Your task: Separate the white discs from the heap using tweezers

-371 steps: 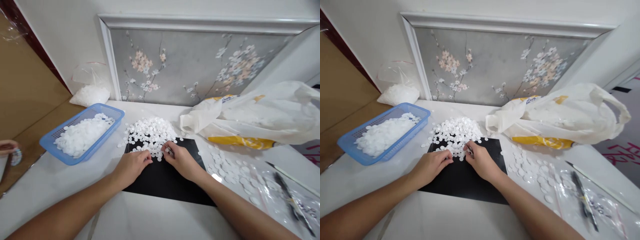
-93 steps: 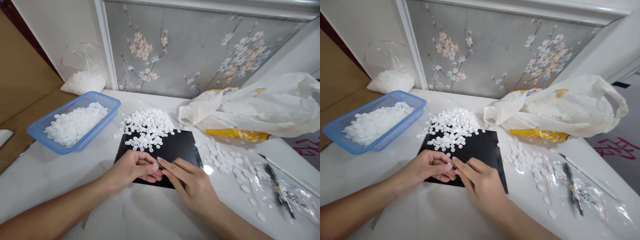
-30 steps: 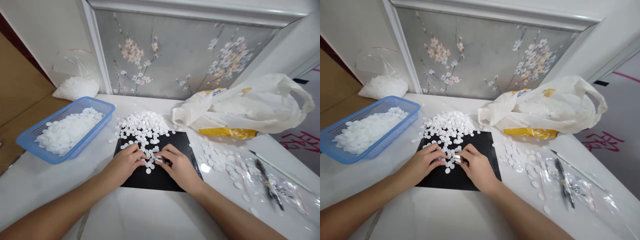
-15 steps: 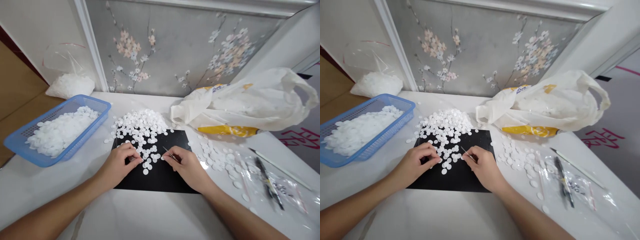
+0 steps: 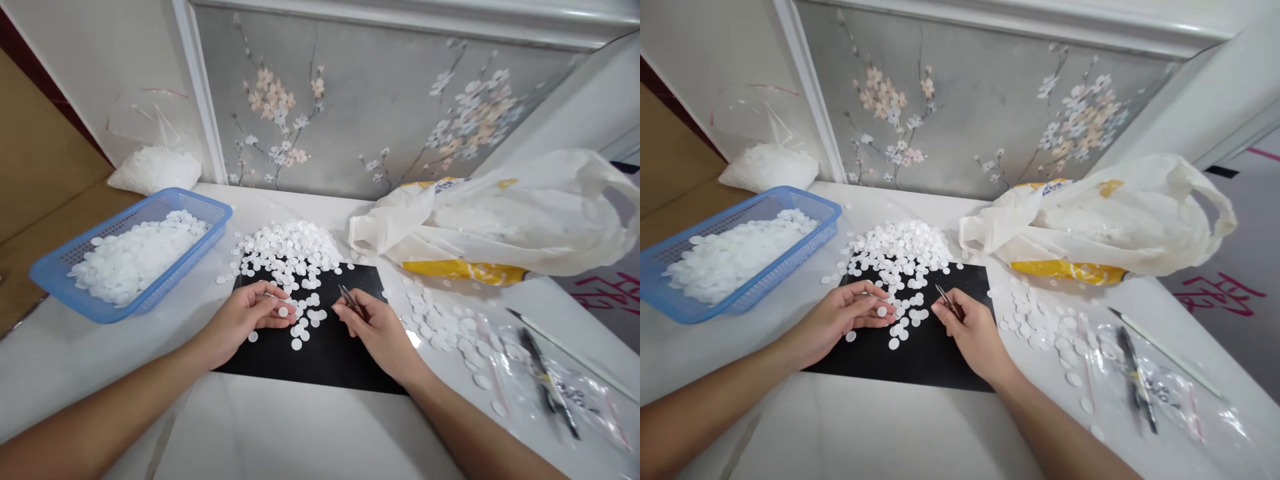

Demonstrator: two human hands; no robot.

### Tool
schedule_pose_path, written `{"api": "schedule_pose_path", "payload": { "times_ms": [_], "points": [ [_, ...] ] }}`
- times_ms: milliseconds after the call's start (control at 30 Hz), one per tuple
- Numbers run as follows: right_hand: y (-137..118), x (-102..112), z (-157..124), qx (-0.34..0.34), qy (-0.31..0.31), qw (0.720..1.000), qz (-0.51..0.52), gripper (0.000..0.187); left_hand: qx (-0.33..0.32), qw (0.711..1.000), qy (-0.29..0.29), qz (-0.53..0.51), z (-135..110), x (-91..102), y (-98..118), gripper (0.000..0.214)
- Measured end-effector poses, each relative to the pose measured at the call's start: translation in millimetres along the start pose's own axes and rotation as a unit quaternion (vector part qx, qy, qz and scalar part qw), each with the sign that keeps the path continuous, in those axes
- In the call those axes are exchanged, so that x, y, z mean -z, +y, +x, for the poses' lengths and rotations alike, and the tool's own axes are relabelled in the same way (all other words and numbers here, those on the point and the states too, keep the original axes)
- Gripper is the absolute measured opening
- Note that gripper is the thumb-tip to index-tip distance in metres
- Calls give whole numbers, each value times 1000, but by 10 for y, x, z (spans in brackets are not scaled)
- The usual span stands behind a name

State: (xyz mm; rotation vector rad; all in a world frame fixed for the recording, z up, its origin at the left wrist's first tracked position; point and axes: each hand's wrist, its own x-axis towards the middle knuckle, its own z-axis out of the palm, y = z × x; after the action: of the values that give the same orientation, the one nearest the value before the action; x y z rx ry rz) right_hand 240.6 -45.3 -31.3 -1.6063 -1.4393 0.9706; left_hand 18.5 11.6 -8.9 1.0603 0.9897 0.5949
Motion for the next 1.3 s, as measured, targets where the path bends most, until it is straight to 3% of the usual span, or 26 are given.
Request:
{"api": "schedule_pose_path", "payload": {
  "times_ms": [233, 367, 467, 667, 867, 1133, 1300],
  "points": [
    [-30, -161, 36, 105, -4, 993, -57, 15, -69, 997, 8, 17, 23, 58, -35, 23],
    [-21, -282, 88, 186, -28, 973, -133, 15, -47, 999, 8, -18, 26, 80, -28, 29],
    [-13, -292, 101, 201, -29, 967, -151, 21, -45, 999, 7, -22, 15, 78, -23, 29],
    [-161, -281, 10, 162, 23, 986, -37, 17, -90, 996, 1, 16, -32, -17, -39, 30],
    [-389, -415, -152, 23, -71, 990, 120, 14, -95, 994, -31, 33, -139, -171, -19, 18],
    [-387, -401, -98, -3, -69, 986, 153, 15, -109, 993, -29, 31, -148, -180, 40, 23],
    [-354, -431, -85, -17, -95, 969, 229, 17, -114, 991, -45, 56, -127, -161, 3, 18]
  ]
}}
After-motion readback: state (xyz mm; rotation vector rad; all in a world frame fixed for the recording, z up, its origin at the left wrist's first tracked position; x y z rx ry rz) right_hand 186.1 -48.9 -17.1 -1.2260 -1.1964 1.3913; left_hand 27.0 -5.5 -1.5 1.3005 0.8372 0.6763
